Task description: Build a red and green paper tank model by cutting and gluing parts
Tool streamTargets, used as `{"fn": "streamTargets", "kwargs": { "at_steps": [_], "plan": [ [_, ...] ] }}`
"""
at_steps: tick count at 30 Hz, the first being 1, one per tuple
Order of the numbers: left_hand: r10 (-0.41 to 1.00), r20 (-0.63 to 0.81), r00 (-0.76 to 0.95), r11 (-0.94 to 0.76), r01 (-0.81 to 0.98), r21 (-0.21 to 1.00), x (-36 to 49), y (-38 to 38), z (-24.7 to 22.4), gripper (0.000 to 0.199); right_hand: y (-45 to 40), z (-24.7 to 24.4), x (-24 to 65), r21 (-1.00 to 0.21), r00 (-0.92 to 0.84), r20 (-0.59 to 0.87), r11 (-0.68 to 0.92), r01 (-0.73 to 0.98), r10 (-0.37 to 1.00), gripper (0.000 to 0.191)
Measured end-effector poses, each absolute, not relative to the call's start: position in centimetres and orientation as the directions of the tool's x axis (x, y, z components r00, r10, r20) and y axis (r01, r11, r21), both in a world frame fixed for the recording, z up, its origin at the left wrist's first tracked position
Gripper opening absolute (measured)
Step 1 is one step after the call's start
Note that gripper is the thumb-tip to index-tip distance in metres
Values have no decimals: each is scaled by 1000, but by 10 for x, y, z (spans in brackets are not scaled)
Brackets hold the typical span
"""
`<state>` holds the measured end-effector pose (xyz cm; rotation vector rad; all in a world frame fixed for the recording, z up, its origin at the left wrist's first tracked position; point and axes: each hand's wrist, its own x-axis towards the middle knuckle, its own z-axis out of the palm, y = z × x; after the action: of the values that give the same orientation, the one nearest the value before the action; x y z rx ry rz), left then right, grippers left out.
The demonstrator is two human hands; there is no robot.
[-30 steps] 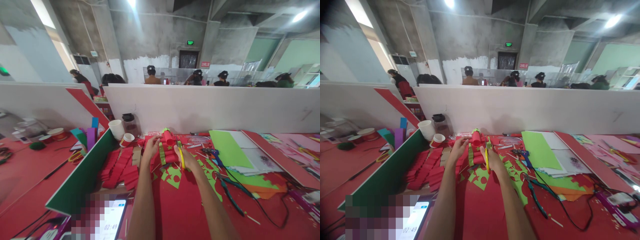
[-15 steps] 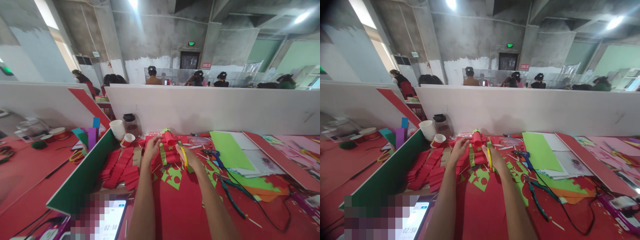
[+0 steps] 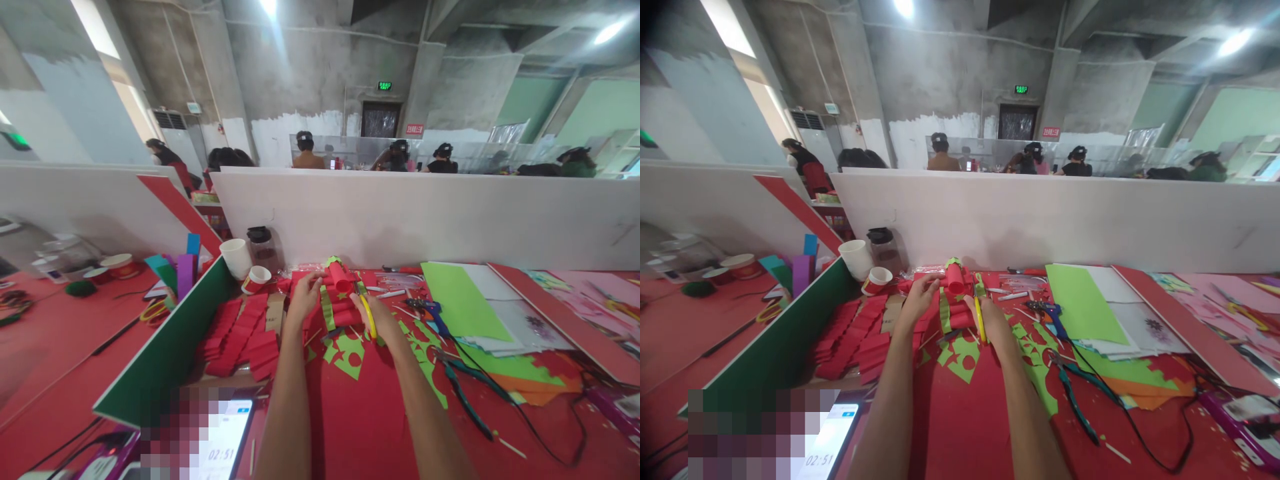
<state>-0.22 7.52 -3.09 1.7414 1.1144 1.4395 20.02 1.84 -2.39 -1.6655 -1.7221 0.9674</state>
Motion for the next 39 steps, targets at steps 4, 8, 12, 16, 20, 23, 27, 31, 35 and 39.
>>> {"fn": "streamTargets", "kwargs": {
  "at_steps": [4,8,12,16,20,23,27,31,35,39],
  "plan": [
    [895,439,81,-445,216,869,-1,73,-29,25,20,-22,203,-795,-89,-83,-12,607,993,65],
    [902,424,84,-433,184,883,1,71,-27,26,20,-19,205,-793,-114,-92,-4,609,989,68],
    [894,445,60,-446,223,867,2,68,-25,23,21,-20,205,-819,-119,-119,-30,572,986,69],
    [888,452,84,-457,264,849,1,67,-23,22,24,-22,204,-835,-136,-152,-54,547,979,72],
    [878,469,100,-477,278,834,0,67,-22,23,23,-18,204,-824,-135,-170,-66,563,976,74],
    [878,469,97,-476,275,835,1,67,-21,22,21,-13,205,-852,-173,-183,-68,520,968,71],
    [880,463,109,-475,261,840,1,67,-22,22,23,-11,206,-851,-178,-223,-102,516,958,70],
    [879,463,115,-477,226,849,0,70,-25,22,31,-14,209,-821,-197,-209,-62,567,958,70],
    [883,456,110,-469,211,857,0,72,-27,22,36,-11,209,-801,-177,-209,-65,595,962,71],
    [880,461,114,-475,239,847,-1,69,-25,22,36,-6,206,-767,-138,-194,-63,639,971,75]
  ]
}}
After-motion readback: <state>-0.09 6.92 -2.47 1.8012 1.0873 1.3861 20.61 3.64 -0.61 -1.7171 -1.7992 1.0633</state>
